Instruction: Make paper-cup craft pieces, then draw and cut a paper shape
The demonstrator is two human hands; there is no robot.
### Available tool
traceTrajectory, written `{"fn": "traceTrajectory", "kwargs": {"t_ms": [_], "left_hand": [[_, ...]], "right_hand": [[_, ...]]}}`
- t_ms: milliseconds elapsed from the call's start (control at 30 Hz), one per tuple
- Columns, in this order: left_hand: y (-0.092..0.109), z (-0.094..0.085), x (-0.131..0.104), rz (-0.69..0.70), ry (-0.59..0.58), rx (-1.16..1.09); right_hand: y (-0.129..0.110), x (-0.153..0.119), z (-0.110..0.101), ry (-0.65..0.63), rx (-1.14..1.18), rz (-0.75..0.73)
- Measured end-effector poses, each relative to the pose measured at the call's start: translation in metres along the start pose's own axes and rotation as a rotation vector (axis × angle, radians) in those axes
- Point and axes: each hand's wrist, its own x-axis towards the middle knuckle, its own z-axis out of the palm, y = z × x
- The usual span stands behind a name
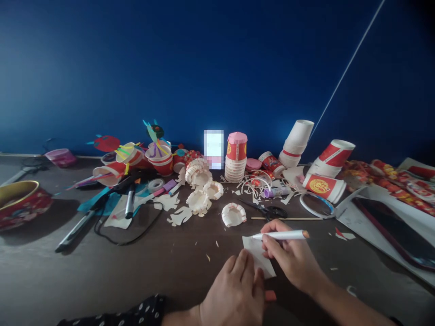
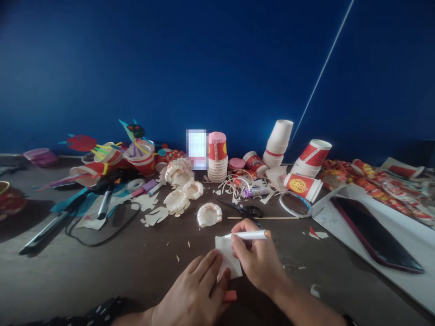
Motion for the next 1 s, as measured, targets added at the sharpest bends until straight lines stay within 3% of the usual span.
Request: {"fn": "traceTrajectory", "kwargs": {"t_ms": [200,700,1000], "left_hand": [[-0.0022,-0.0004,0.0018,0.025,-0.065,-0.062],[0.002,0.0046,-0.0011,0.015,0.053,-0.083],[0.0055,0.0072,-0.003,-0.011,-0.009,-0.079]], "right_hand": [[-0.0024,-0.0028,0.001,0.026,-0.051,0.017],[0.0044,-0.0047,-0.0016,0.019,-0.101,0.027],[0.0066,-0.0046,-0.0034,0.016,-0.159,0.006]]}}
